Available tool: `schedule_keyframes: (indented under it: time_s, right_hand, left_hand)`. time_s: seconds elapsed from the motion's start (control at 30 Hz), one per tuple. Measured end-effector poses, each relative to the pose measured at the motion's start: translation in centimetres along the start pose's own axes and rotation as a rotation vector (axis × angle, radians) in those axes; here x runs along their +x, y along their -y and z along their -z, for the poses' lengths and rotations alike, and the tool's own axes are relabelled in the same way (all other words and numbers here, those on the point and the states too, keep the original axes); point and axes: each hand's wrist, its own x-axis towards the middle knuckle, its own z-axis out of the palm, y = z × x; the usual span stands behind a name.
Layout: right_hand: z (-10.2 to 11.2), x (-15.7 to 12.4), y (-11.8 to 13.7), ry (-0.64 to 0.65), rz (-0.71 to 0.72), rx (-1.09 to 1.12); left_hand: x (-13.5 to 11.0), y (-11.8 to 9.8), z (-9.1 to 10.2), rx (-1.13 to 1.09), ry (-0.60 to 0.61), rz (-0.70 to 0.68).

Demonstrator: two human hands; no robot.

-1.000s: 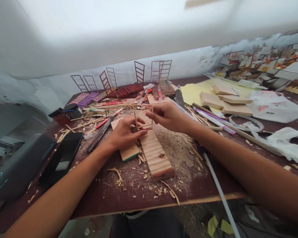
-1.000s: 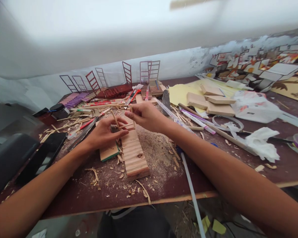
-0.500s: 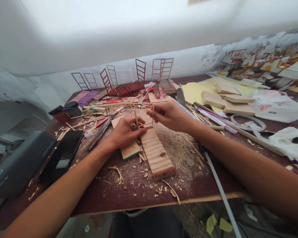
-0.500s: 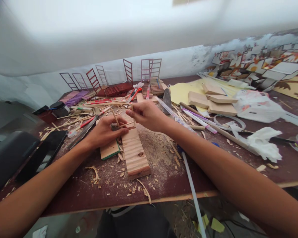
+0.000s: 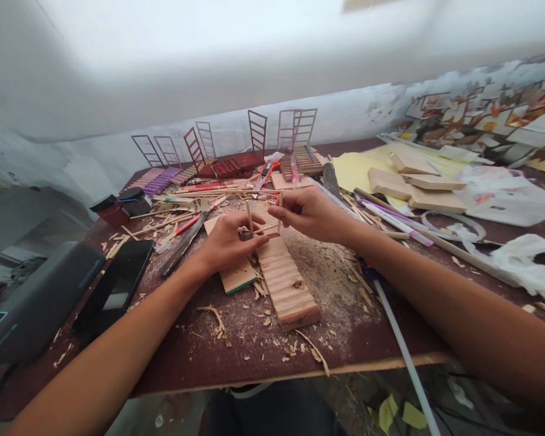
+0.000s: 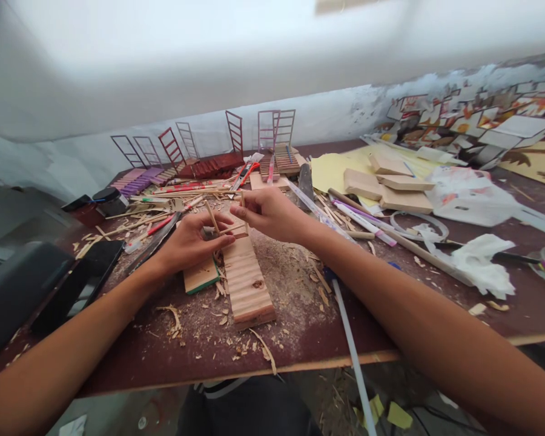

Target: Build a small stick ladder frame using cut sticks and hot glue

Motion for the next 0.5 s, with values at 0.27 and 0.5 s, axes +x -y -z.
schedule_keyframes:
  time_s: [0.27, 0.5]
  right_hand:
    - [0.4, 0.0, 0.1, 0.002, -0.002, -0.026]
    - [0.6, 0.0, 0.2, 0.040, 0.038, -0.017]
  left_hand:
    - [0.0, 0.1, 0.3, 0.009, -0.013, -0.057]
    - [-0.1, -0.2, 2.0, -0.064, 0.084, -0.042]
